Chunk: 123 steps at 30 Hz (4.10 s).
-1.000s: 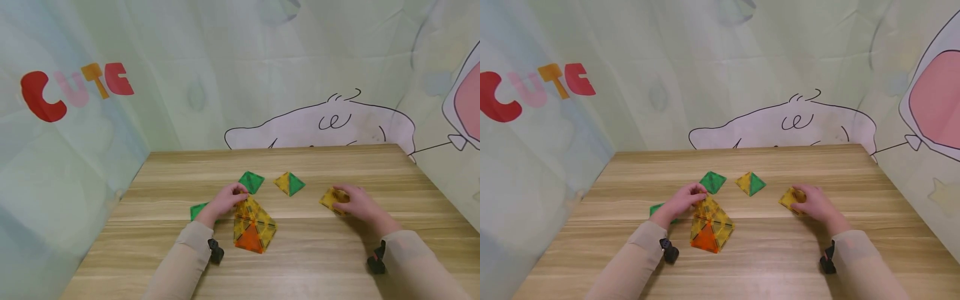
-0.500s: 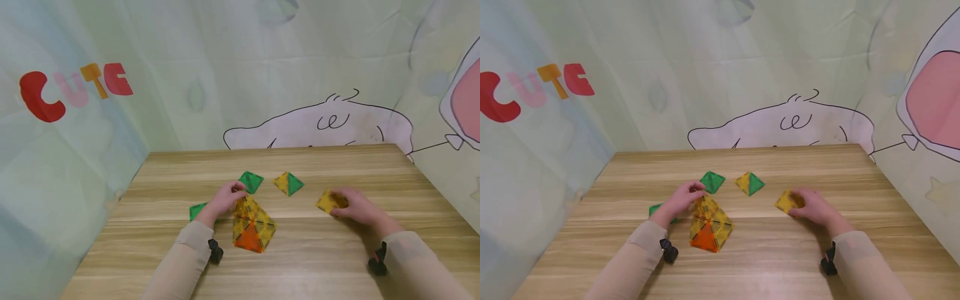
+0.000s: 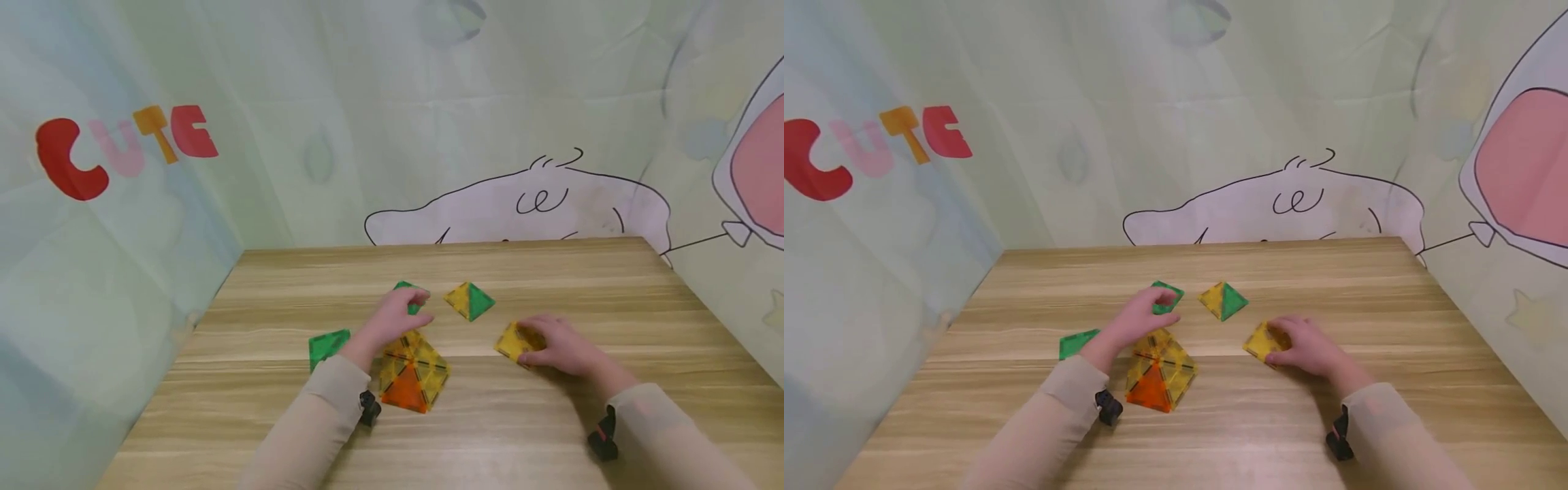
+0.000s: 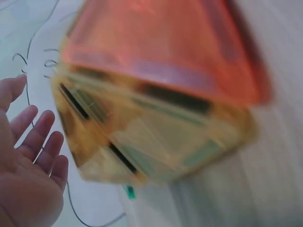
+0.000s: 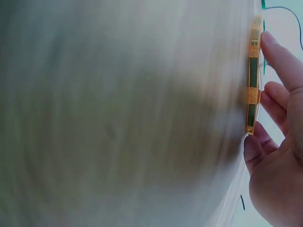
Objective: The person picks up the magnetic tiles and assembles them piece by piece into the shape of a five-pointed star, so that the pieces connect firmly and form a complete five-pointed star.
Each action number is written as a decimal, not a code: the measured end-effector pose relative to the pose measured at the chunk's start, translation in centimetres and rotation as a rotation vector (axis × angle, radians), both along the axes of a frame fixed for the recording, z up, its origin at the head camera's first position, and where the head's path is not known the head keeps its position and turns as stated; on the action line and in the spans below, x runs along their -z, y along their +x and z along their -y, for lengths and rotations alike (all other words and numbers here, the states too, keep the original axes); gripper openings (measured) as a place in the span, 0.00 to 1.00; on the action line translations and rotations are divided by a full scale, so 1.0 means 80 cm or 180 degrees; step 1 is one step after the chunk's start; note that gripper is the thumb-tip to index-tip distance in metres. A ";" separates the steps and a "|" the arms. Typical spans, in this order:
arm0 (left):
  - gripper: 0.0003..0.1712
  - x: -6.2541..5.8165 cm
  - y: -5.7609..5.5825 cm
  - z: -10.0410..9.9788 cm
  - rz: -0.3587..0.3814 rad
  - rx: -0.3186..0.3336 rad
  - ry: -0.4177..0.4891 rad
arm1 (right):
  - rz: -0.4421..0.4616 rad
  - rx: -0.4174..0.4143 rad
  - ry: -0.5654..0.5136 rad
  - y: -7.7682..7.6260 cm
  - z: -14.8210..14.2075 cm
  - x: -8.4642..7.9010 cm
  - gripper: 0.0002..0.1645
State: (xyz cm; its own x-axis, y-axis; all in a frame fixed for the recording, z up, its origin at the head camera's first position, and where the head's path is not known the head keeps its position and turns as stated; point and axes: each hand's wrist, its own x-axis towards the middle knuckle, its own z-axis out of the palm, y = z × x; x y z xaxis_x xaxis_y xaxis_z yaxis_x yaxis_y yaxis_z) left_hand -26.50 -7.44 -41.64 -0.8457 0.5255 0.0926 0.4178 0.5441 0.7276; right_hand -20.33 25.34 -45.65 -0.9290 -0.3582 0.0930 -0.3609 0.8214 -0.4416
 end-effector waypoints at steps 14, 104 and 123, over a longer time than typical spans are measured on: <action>0.40 -0.006 0.035 -0.075 0.0151 0.0628 -0.0680 | -0.0085 -0.0053 -0.0140 0.007 0.026 0.006 0.40; 0.15 -0.001 0.051 0.004 0.0669 0.0006 0.0647 | 0.1846 -0.0243 -0.4332 0.029 0.126 -0.004 0.16; 0.13 0.013 0.043 0.021 0.0118 0.0203 -0.0100 | 0.1950 0.0108 -0.4271 -0.001 0.132 -0.001 0.13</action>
State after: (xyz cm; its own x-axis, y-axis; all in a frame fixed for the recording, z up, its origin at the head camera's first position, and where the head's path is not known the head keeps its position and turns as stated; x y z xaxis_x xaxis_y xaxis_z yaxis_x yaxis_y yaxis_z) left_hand -23.05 -9.14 -42.72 -0.8130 0.5806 0.0444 0.4253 0.5401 0.7263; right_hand -20.39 14.76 -45.61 -0.9509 -0.3010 -0.0715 0.1692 -0.3123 -0.9348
